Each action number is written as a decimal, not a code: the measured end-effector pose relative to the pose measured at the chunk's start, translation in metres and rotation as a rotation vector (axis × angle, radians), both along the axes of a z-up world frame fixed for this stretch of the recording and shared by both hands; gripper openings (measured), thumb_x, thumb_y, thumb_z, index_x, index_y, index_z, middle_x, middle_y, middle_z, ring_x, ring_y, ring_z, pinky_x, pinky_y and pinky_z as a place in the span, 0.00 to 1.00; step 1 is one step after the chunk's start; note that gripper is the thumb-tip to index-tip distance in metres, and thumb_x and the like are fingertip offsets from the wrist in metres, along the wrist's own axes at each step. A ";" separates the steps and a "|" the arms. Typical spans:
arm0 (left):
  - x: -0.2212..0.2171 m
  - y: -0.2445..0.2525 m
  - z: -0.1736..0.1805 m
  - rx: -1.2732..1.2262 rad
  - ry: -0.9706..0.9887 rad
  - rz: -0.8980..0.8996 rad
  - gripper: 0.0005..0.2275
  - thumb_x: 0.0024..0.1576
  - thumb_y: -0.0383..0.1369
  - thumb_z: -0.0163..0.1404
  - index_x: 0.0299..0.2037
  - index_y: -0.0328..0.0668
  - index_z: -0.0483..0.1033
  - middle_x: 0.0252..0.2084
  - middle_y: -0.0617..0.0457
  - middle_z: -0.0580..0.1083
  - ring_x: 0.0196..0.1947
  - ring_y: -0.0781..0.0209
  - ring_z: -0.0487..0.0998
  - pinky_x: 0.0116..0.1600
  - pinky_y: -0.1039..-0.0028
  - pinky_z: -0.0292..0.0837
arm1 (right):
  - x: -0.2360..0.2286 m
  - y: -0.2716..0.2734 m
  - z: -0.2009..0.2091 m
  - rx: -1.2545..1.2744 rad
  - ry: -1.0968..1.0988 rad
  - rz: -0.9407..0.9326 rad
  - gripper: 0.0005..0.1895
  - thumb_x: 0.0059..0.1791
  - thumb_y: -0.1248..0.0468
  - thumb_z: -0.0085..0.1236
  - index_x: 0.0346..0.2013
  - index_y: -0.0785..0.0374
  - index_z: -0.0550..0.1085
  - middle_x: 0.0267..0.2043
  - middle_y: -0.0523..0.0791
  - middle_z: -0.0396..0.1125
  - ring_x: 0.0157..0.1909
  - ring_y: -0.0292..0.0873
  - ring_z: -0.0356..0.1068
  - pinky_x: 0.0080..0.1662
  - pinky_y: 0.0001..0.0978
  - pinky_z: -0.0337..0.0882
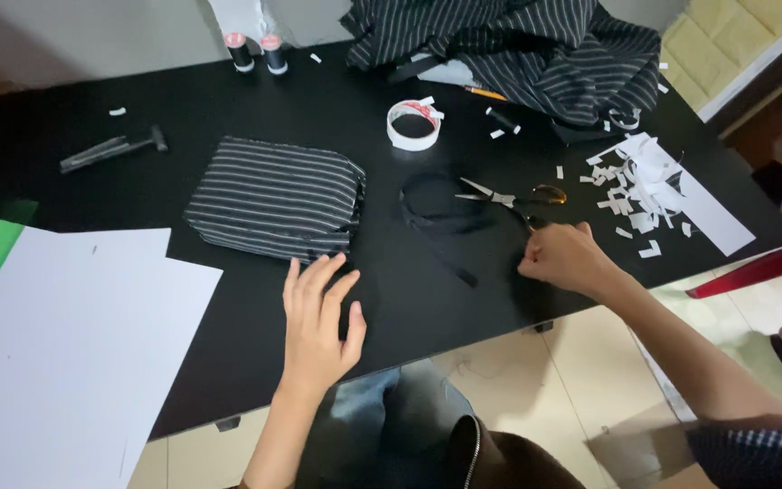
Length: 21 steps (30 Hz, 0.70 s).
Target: Assembling and trimming a small striped fabric pouch using scissors on a workbench
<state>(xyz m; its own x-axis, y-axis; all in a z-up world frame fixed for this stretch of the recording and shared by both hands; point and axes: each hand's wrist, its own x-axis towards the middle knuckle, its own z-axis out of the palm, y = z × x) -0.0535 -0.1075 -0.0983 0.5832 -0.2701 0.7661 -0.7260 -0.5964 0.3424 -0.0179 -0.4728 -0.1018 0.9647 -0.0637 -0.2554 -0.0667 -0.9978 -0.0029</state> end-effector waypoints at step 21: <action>-0.009 -0.024 0.024 -0.053 0.049 -0.087 0.12 0.56 0.28 0.40 0.48 0.34 0.68 0.52 0.44 0.67 0.55 0.48 0.67 0.66 0.49 0.52 | 0.034 0.039 0.180 1.584 -0.221 -0.138 0.06 0.48 0.66 0.50 0.26 0.61 0.67 0.32 0.45 0.64 0.30 0.36 0.61 0.37 0.25 0.65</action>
